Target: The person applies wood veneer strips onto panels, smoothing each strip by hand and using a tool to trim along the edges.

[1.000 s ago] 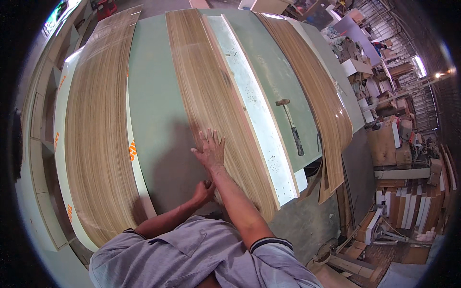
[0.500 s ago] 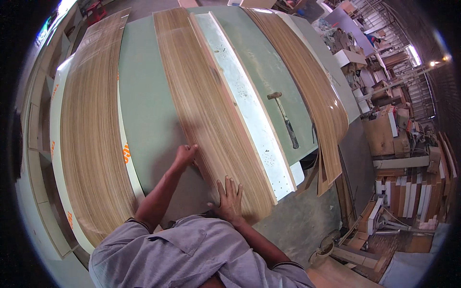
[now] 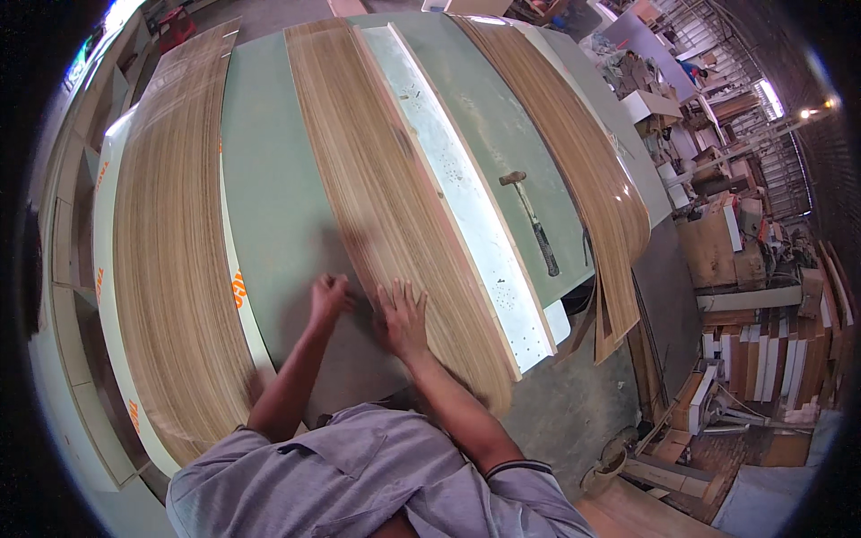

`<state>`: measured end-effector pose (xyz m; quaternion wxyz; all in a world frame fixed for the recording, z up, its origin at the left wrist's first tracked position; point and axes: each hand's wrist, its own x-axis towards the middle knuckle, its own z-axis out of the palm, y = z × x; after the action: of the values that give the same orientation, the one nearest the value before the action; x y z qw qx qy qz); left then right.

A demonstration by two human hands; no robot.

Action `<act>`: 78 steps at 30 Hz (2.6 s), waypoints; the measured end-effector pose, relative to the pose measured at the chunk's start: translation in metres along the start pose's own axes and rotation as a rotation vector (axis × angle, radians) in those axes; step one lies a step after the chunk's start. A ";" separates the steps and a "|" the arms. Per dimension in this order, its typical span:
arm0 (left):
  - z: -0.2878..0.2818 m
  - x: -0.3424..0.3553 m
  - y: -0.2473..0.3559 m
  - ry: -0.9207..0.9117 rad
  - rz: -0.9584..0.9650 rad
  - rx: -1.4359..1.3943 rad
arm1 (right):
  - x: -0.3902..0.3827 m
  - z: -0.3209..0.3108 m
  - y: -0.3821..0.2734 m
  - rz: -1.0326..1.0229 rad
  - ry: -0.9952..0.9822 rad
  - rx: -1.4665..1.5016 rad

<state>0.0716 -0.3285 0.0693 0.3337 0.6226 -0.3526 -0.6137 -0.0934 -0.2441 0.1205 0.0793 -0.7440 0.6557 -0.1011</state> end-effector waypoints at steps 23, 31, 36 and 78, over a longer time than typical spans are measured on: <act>0.042 0.011 -0.017 -0.086 0.015 0.108 | -0.031 -0.043 0.003 0.026 0.078 0.172; 0.014 0.102 0.049 -0.122 0.094 0.238 | -0.079 -0.026 -0.004 0.075 -0.035 -0.025; 0.012 0.095 0.084 -0.110 -0.042 0.360 | -0.032 -0.010 -0.005 0.048 0.013 -0.032; 0.005 0.123 0.061 0.051 0.089 0.389 | 0.013 0.000 -0.011 0.063 0.021 -0.015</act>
<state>0.0641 -0.4654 0.0559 0.2427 0.6743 -0.4834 -0.5027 -0.0813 -0.2553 0.1238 0.0698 -0.7223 0.6805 -0.1016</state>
